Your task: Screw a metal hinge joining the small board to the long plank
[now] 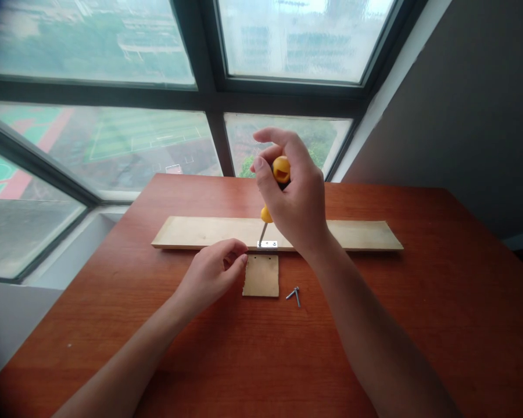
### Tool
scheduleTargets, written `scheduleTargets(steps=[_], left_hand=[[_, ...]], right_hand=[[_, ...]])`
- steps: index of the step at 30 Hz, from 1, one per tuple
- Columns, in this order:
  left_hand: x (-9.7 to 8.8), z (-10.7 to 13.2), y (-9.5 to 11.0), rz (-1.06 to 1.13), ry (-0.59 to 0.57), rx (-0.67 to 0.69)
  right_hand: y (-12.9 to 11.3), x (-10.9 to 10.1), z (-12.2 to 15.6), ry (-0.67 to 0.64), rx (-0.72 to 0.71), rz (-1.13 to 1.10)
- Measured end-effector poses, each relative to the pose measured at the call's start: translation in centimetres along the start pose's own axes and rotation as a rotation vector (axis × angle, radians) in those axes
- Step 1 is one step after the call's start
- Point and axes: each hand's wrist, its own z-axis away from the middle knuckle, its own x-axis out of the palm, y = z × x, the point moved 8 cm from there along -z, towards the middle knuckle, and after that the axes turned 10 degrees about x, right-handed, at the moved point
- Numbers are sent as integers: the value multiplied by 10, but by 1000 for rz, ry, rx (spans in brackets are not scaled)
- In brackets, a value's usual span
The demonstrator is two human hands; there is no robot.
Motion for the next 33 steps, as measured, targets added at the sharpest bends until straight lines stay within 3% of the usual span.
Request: scheduleTargets(steps=[9,33], left_hand=[[3,1,0,-57,-29,-15],[4,2,0,-86,-39,-26]], right_hand=[[0,1,-1,-21,-40,-73],[3,-9,-6,-9,-19,30]])
